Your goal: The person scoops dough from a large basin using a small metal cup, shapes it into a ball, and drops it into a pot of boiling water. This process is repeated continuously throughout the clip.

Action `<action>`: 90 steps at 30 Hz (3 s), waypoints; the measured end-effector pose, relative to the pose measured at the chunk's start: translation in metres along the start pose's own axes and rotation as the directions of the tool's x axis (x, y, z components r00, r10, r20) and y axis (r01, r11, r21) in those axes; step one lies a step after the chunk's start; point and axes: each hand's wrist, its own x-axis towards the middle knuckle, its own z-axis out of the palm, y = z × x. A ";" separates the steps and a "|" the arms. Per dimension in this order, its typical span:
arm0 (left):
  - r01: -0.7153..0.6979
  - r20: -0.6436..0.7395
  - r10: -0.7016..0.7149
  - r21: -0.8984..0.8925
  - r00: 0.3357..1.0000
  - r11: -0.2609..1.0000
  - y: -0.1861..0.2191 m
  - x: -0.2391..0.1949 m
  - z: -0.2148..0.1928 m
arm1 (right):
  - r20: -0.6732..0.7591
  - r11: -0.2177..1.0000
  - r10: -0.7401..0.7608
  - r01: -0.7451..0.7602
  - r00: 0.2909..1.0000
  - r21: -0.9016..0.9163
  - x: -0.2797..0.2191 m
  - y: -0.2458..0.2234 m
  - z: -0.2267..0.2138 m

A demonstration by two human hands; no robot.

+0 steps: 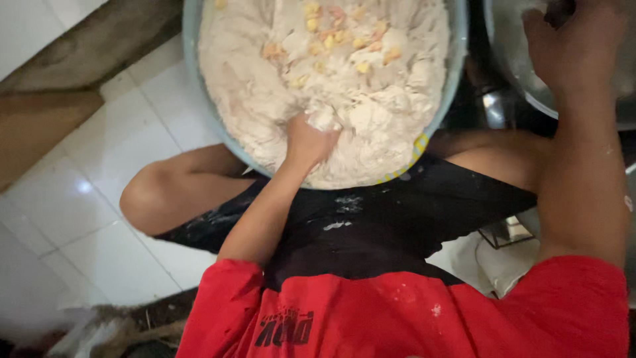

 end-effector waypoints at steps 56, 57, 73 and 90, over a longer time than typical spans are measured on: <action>-0.338 0.025 0.349 -0.199 0.937 0.920 0.083 0.013 0.062 | 0.384 0.565 0.185 -0.417 0.905 0.712 -0.074 -0.102 -0.043; -0.361 0.013 0.373 -0.221 0.928 0.906 0.086 0.012 0.062 | 0.421 0.594 0.181 -0.440 0.889 0.674 -0.074 -0.122 -0.046; -0.306 0.230 0.247 0.272 0.941 0.912 0.058 -0.004 0.024 | 0.229 0.910 -0.209 0.104 0.951 0.401 -0.063 -0.167 -0.028; -0.274 0.330 0.306 -0.138 0.893 0.952 0.057 0.022 0.065 | 0.050 0.963 0.171 -0.156 0.984 -0.218 -0.061 0.050 -0.015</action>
